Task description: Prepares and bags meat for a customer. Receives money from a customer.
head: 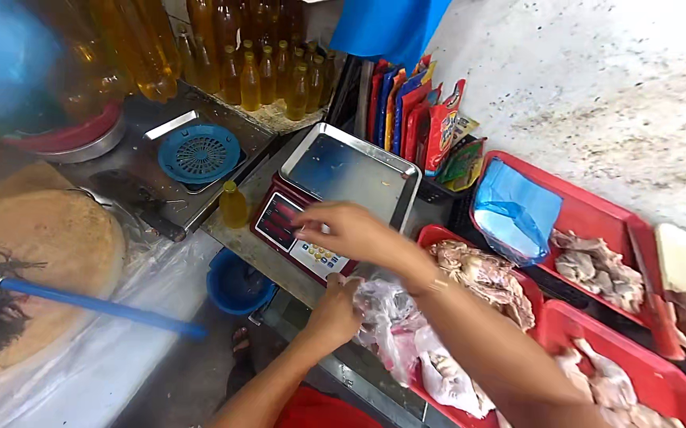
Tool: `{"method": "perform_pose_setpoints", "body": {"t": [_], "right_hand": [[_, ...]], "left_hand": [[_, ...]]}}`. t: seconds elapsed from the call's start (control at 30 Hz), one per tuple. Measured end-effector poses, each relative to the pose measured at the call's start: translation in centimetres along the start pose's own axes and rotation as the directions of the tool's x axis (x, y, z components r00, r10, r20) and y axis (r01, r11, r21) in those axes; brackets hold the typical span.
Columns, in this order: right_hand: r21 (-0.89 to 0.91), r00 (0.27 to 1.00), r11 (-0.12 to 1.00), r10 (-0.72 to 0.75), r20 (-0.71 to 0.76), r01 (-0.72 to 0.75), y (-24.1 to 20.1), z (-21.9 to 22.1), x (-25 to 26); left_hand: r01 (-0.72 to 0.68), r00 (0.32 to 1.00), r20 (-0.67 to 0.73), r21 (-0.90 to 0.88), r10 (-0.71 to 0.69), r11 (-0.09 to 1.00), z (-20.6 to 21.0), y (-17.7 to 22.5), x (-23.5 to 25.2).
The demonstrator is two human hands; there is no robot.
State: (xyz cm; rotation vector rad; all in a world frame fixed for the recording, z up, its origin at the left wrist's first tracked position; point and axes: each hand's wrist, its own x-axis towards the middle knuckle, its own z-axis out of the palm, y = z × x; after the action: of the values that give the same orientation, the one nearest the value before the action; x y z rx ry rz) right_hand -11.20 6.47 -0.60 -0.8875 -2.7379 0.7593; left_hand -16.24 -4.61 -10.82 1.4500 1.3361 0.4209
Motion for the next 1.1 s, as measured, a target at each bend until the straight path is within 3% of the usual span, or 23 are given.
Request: {"method": "perform_pose_setpoints", "body": {"t": [0.1, 0.2, 0.3, 0.37, 0.43, 0.53, 0.7, 0.8, 0.87, 0.97, 1.1], "right_hand": [[-0.097, 0.988, 0.987, 0.121, -0.094, -0.130, -1.3, 6.0, 10.2], [-0.174, 0.956, 0.944, 0.260, -0.133, -0.281, -0.2, 10.7, 16.9], [-0.257, 0.958, 0.925, 0.249, -0.142, -0.278, 1.2, 13.0, 19.8], [-0.261, 0.967, 0.935, 0.206, -0.152, -0.241, 1.2, 13.0, 19.2], [-0.201, 0.957, 0.955, 0.171, -0.235, -0.220, 1.1, 12.4, 17.1], [-0.195, 0.886, 0.966, 0.064, -0.459, -0.171, 0.8, 9.3, 11.8], [-0.074, 0.791, 0.997, -0.035, -0.611, -0.014, 0.7, -3.2, -1.1], [-0.162, 0.756, 0.986, -0.076, -0.650, -0.041, 1.2, -7.6, -9.4], [-0.260, 0.768, 0.960, -0.086, -0.634, -0.108, 1.4, -7.7, -13.7], [-0.374, 0.838, 0.917, -0.094, -0.538, -0.136, 2.7, -4.3, -17.4], [-0.349, 0.958, 0.934, -0.022, -0.284, -0.082, 5.9, 1.2, -17.9]], "left_hand": [[-0.042, 0.998, -0.037, -0.015, 0.041, 0.999, -0.1, -1.1, -0.4], [-0.154, 0.985, -0.075, 0.028, 0.156, 0.988, -0.8, -1.7, -1.9], [-0.240, 0.963, -0.113, 0.044, 0.244, 0.970, -1.0, -2.5, -3.2], [-0.201, 0.971, -0.123, 0.051, 0.206, 0.978, -0.6, -2.9, -3.2], [-0.110, 0.986, -0.111, 0.123, 0.124, 0.986, 0.2, -3.2, -2.8], [-0.003, 0.997, -0.076, 0.144, 0.014, 0.990, 0.8, -3.5, -1.9], [-0.063, 0.994, -0.093, -0.057, 0.058, 0.996, 2.0, -3.4, -2.2], [-0.066, 0.988, -0.151, -0.150, 0.043, 0.986, 3.0, -1.8, -2.6], [-0.084, 0.983, -0.175, -0.213, 0.047, 0.973, 3.8, -0.3, -2.8], [-0.126, 0.980, -0.185, -0.336, 0.065, 0.933, 4.8, 2.1, -3.4], [-0.192, 0.971, -0.236, -0.640, 0.048, 0.744, 5.0, 6.2, -4.6]]}}
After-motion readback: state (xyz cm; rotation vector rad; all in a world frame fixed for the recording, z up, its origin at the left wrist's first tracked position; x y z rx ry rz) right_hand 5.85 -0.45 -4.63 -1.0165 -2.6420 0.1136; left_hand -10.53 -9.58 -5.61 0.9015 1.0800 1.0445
